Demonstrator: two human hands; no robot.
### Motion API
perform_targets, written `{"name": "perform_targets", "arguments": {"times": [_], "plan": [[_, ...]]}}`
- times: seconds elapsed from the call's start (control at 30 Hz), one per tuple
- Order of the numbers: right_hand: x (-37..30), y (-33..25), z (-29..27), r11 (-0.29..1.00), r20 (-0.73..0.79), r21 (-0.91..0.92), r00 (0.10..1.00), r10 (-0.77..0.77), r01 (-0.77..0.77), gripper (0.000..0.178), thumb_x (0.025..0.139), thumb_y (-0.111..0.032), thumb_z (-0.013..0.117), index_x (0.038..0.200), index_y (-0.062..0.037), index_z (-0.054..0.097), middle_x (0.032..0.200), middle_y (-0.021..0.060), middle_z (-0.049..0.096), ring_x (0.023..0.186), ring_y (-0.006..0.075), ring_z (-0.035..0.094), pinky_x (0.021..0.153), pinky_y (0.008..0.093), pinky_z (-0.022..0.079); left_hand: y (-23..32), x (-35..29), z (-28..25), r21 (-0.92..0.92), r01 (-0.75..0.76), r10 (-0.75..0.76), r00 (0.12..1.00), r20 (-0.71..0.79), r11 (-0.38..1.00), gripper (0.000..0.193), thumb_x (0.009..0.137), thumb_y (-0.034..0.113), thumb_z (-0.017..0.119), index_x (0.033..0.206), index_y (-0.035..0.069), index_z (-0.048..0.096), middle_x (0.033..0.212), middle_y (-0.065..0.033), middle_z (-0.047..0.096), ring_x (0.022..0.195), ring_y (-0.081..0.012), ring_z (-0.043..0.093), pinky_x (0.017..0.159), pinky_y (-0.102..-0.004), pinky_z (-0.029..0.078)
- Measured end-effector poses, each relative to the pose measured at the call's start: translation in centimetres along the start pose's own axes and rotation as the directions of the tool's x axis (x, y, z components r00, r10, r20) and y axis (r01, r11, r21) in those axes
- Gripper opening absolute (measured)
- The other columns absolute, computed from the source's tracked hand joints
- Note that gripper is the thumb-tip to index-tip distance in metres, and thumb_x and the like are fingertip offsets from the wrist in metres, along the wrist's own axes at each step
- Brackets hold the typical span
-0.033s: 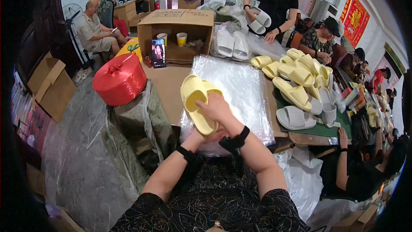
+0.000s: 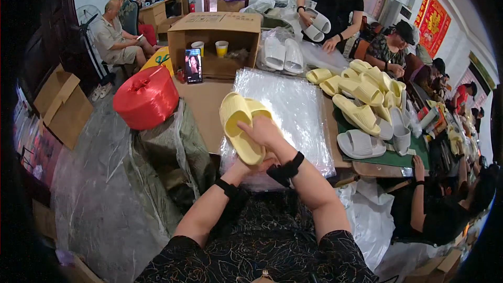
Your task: Packing pairs of slippers into plastic bags and placing them into a sack.
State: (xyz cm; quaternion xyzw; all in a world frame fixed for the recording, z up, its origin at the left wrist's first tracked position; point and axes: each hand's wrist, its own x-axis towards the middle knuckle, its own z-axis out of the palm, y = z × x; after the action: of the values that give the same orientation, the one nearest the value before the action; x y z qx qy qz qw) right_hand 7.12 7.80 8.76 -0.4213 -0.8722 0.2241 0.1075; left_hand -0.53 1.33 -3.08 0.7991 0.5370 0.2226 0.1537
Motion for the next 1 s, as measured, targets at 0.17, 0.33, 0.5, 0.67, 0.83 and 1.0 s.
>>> {"name": "perform_targets", "arguments": {"times": [0.17,0.33,0.5,0.67,0.83,1.0], "plan": [[3.8,4.5,2.0,0.971,-0.008,0.239,1.000,0.012,-0.010,0.080,0.078,-0.063,0.062,0.126,0.0012,0.058,0.128,0.0320,0.049,0.121,0.0440,0.046,0.099,0.0473,0.043,-0.1,-0.6,0.8,0.058,-0.224,0.231,0.938,-0.258,0.973,0.040,0.080,0.028,0.071,0.119,0.022,0.062,0.120,-0.0059,0.060,0.112,-0.0295,0.055,0.097,-0.0467,0.043],[0.3,5.7,1.6,0.987,-0.336,0.159,0.939,0.069,-0.015,0.081,0.076,-0.061,0.064,0.128,0.0008,0.054,0.128,0.0337,0.045,0.126,0.0474,0.037,0.106,0.0524,0.032,2.7,-0.5,-1.5,-0.084,0.051,-0.047,0.998,0.043,0.995,0.054,0.084,0.029,0.069,0.136,0.021,0.055,0.137,-0.0035,0.056,0.129,-0.0246,0.048,0.110,-0.0399,0.037],[-2.4,8.5,-1.5,0.970,-0.470,0.203,0.856,0.217,-0.135,0.077,0.076,-0.056,0.066,0.125,0.0027,0.053,0.126,0.0390,0.042,0.120,0.0510,0.037,0.105,0.0532,0.031,3.8,-0.5,-3.8,-0.213,-0.023,-0.030,0.971,-0.238,0.977,0.072,0.075,0.043,0.078,0.134,0.009,0.054,0.137,-0.0159,0.053,0.130,-0.0308,0.047,0.109,-0.0408,0.038],[-3.7,10.6,-2.5,0.924,-0.474,0.288,0.801,0.365,-0.251,0.088,0.077,-0.062,0.067,0.132,0.0038,0.046,0.129,0.0395,0.038,0.121,0.0518,0.034,0.106,0.0556,0.028,-0.6,0.9,-4.3,-0.772,0.191,-0.309,0.951,-0.007,0.606,0.102,0.071,0.044,0.082,0.148,-0.001,0.031,0.150,-0.0243,0.037,0.141,-0.0404,0.030,0.116,-0.0461,0.027],[-4.0,9.9,-1.3,0.913,-0.483,0.330,0.789,0.380,-0.239,0.082,0.082,-0.063,0.063,0.129,0.0035,0.049,0.124,0.0379,0.041,0.122,0.0519,0.034,0.106,0.0554,0.028,6.4,1.7,-5.9,-0.162,0.182,-0.224,0.927,-0.300,0.970,0.099,0.075,0.027,0.076,0.151,0.000,0.019,0.146,-0.0284,0.039,0.134,-0.0411,0.041,0.108,-0.0421,0.040],[-3.3,15.2,1.2,0.967,-0.539,0.229,0.813,0.221,-0.111,0.072,0.090,-0.059,0.055,0.129,0.0007,0.050,0.125,0.0379,0.041,0.119,0.0505,0.035,0.105,0.0542,0.029,7.0,4.2,-4.9,-0.440,0.267,-0.368,0.916,-0.160,0.857,0.070,0.079,0.018,0.063,0.142,0.001,0.037,0.127,-0.0226,0.059,0.113,-0.0352,0.061,0.097,-0.0429,0.048]]}}
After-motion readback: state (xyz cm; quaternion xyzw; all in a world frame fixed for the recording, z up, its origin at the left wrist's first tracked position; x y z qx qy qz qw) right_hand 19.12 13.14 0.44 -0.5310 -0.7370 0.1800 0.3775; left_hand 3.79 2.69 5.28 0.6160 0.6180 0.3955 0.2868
